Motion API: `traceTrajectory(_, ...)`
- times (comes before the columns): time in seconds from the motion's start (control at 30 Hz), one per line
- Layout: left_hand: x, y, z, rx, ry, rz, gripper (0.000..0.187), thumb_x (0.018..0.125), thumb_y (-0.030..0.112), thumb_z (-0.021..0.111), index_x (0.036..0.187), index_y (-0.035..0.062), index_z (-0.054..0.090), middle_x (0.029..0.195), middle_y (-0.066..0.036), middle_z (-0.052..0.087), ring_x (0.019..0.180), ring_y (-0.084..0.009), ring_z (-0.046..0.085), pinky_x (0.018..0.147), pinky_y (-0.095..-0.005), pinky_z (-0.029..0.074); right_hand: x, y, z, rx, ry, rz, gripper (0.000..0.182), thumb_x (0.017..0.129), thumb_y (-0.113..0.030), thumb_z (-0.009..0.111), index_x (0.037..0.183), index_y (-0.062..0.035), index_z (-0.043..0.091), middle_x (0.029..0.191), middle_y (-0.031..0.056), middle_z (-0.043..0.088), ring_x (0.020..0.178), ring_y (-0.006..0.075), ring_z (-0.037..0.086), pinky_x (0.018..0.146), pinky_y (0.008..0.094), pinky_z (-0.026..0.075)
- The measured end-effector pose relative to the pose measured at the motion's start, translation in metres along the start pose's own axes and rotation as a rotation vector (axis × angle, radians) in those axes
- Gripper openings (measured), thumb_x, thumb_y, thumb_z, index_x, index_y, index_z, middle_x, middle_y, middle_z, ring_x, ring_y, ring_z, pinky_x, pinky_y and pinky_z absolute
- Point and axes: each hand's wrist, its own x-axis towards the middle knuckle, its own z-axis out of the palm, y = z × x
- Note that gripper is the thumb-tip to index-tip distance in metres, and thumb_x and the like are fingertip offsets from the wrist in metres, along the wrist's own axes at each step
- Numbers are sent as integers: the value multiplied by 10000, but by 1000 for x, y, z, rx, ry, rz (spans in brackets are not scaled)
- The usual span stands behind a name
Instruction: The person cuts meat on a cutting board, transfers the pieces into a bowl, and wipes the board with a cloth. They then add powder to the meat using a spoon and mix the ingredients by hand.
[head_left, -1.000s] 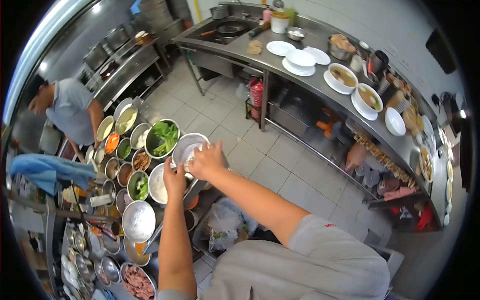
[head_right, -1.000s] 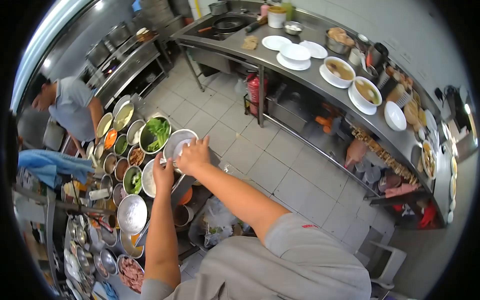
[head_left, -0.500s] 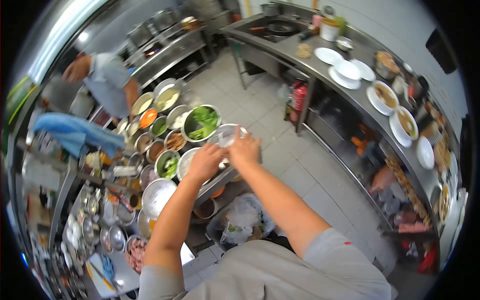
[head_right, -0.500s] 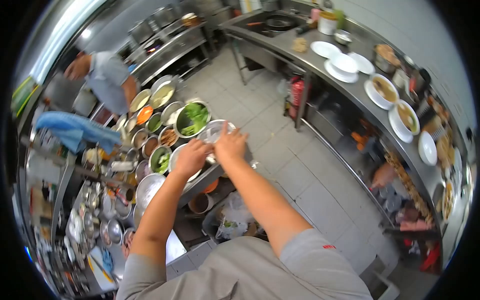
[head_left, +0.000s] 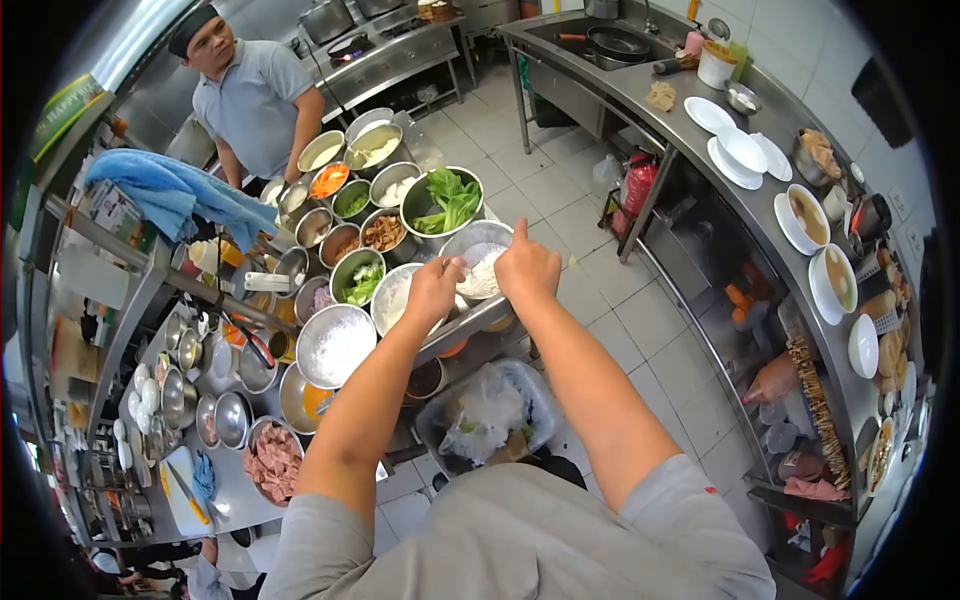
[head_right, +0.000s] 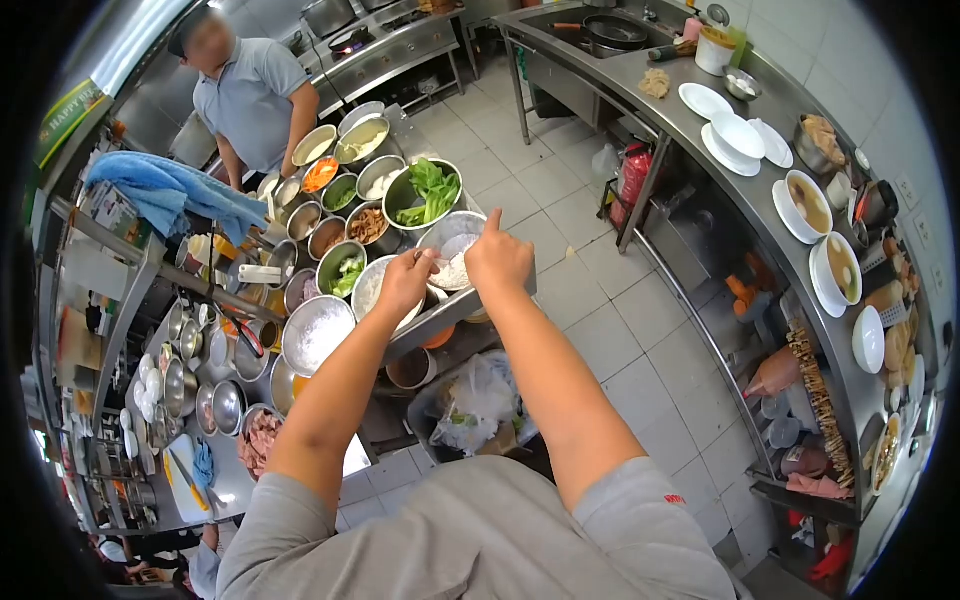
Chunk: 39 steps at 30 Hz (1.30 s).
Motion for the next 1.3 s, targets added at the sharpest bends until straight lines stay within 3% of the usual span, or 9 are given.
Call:
traceTrajectory(0.13,-3,-5,-12,-358,39,-178,337,1115,294,544,1115,14,731,863,-60,729,731,-111,586,654,-281,481,1,-3,-4,0,-15,1,743,916,-214,562,1622,-35,416,914,134,798,840,305,773,862,449,482)
traceTrajectory(0.23,-4,-9,-21,-496,128,-261,323,1118,297,528,1084,34,713,845,-57,716,712,-103,574,623,-258,456,-1,-2,-5,2,-56,23,724,925,-219,564,1615,-47,430,1043,127,797,993,295,751,915,451,479)
traceTrajectory(0.3,-8,-2,-27,-565,194,-269,329,1121,298,519,1063,34,707,825,-47,703,702,-96,566,605,-249,437,-2,1,5,57,154,-12,691,935,-224,565,1596,-58,457,1215,109,761,1177,295,675,991,461,467)
traceTrajectory(0.4,-10,1,-35,-573,244,-229,325,1121,294,519,1062,34,705,814,-43,696,693,-94,561,604,-246,435,-1,2,12,82,176,-4,659,939,-223,563,1575,-65,486,1322,90,716,1273,299,606,1039,474,455)
traceTrajectory(0.9,-70,64,-96,-778,315,-234,294,1110,258,538,1080,20,707,794,-50,689,653,-89,559,543,-224,419,-3,0,4,55,84,-1,584,944,-211,549,1511,-73,539,1212,141,758,1176,328,693,1008,500,478)
traceTrajectory(1.07,-139,72,-142,-807,353,-187,286,1098,262,568,1062,21,716,783,-42,687,658,-89,563,532,-218,400,2,3,17,-59,51,-13,511,939,-257,558,1417,-83,611,1204,168,770,1129,364,731,958,522,524)
traceTrajectory(1.13,-174,64,-167,-848,381,-206,303,1100,284,577,1060,18,717,768,-43,685,648,-84,565,505,-216,368,9,13,31,-178,79,-143,467,941,-282,554,1367,-121,658,1166,187,778,1086,370,751,907,532,561)
traceTrajectory(1.2,-215,52,-196,-896,434,-237,306,1102,281,577,1065,10,714,753,-44,684,625,-82,557,487,-216,349,4,7,23,-147,72,-87,441,940,-298,548,1331,-153,691,1133,187,784,1056,380,760,879,536,583)
traceTrajectory(1.3,-281,30,-245,-906,567,-291,314,1106,258,565,1040,-7,721,737,-45,681,580,-85,534,472,-214,333,9,12,35,-132,131,-149,441,938,-316,528,1314,-164,704,1197,191,766,1099,406,738,912,554,568)
